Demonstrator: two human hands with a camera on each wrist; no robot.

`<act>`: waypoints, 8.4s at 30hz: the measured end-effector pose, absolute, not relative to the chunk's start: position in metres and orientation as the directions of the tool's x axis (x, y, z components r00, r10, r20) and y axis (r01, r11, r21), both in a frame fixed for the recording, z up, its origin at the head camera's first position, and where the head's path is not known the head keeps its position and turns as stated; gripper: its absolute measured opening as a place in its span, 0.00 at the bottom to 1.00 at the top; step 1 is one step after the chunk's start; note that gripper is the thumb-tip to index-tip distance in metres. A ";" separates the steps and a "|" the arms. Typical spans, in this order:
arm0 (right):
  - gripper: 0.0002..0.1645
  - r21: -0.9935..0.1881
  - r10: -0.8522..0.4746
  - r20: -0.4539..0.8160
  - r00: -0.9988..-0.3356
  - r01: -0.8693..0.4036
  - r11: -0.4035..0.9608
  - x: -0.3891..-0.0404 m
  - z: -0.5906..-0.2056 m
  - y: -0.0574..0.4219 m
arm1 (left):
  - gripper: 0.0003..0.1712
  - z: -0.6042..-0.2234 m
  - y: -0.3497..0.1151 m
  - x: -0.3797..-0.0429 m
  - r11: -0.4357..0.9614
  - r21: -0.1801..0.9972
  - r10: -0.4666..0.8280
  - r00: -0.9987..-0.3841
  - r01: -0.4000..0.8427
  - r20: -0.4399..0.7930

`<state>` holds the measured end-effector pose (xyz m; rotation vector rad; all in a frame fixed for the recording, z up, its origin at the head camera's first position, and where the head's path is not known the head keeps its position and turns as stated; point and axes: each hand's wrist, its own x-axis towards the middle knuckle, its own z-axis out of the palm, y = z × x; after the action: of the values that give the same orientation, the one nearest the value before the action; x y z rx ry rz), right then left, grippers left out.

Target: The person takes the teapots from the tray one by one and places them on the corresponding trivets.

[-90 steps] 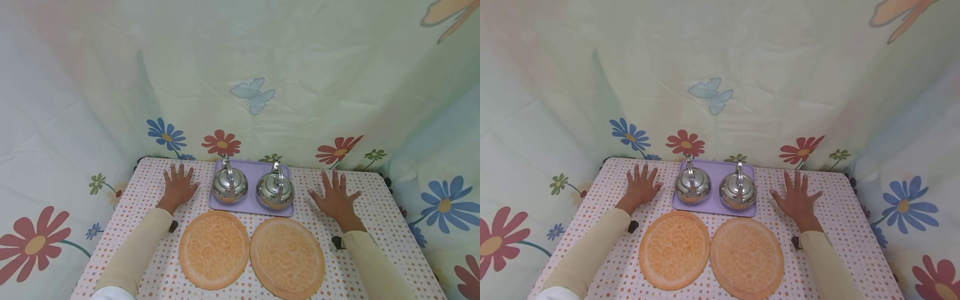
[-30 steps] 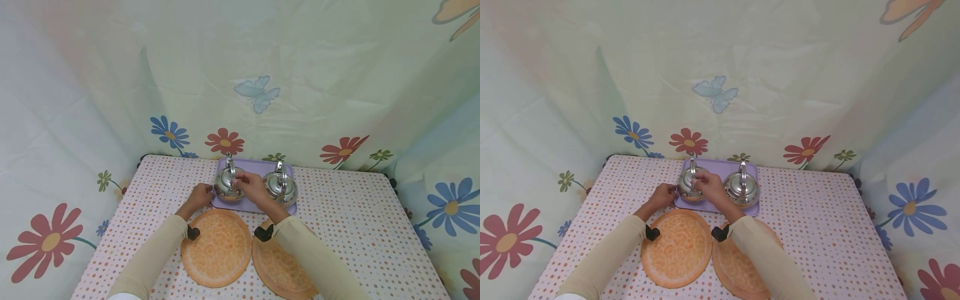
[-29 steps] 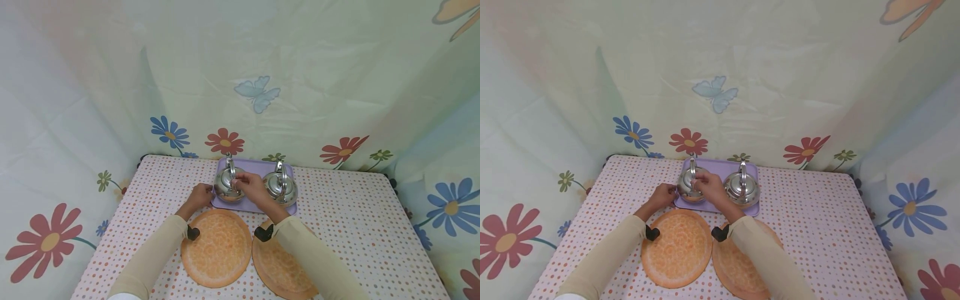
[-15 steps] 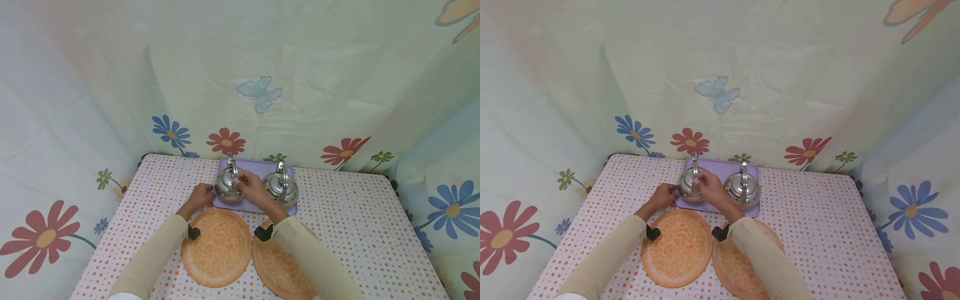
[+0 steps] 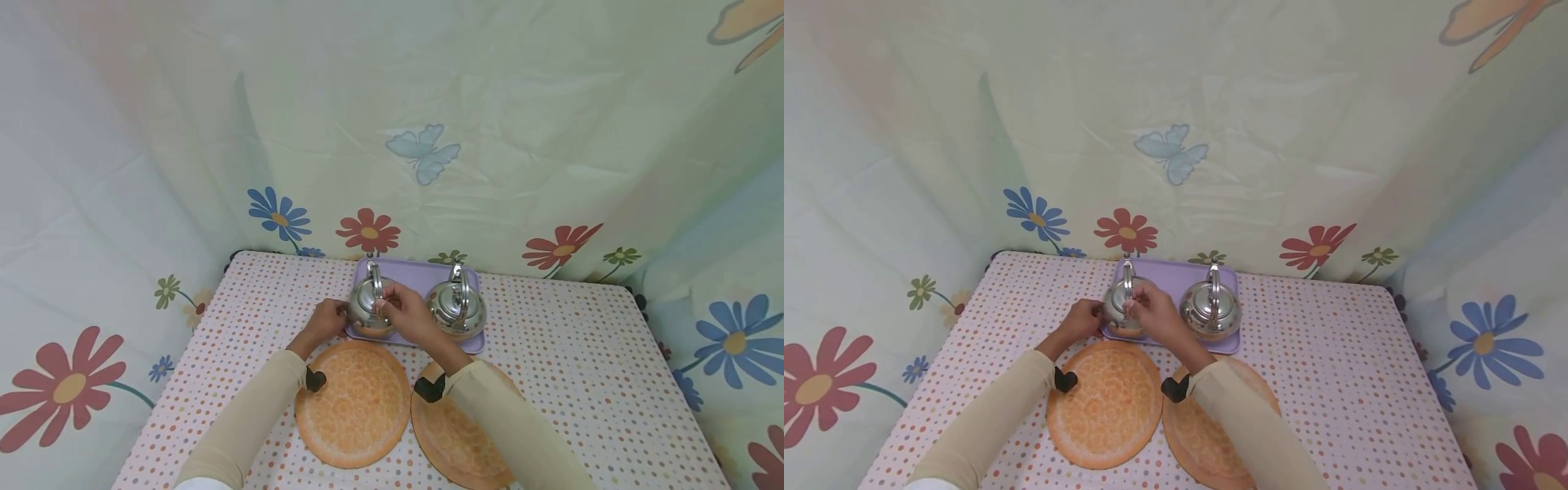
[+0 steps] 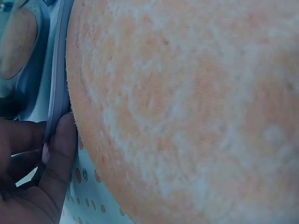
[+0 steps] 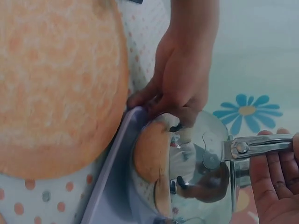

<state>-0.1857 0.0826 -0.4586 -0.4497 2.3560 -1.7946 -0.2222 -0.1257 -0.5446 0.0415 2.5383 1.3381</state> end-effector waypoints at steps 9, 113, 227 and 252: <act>0.08 -0.968 -0.374 0.087 -0.923 -0.167 0.188 -0.171 -0.449 0.082 | 0.13 -0.546 -0.128 -0.223 0.617 0.786 0.168 -0.969 -0.038 -0.178; 0.07 -0.991 -0.458 0.104 -0.883 -0.133 0.030 -0.039 -0.474 0.059 | 0.25 -0.553 -0.130 -0.223 0.445 0.874 0.115 -0.955 -0.195 -0.272; 0.29 -0.914 0.142 0.270 -0.952 -0.207 0.350 -0.156 -0.466 0.210 | 0.25 -0.548 -0.130 -0.224 0.489 0.848 0.116 -0.948 -0.206 -0.297; 0.26 -0.925 0.100 0.146 -0.984 -0.100 0.365 -0.148 -0.423 0.183 | 0.25 -0.548 -0.131 -0.226 0.502 0.844 0.117 -0.953 -0.187 -0.280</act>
<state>-0.1476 0.1833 -0.4234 -0.0004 2.7379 -1.8775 -0.2261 -0.1308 -0.5484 -0.0589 2.4478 1.4303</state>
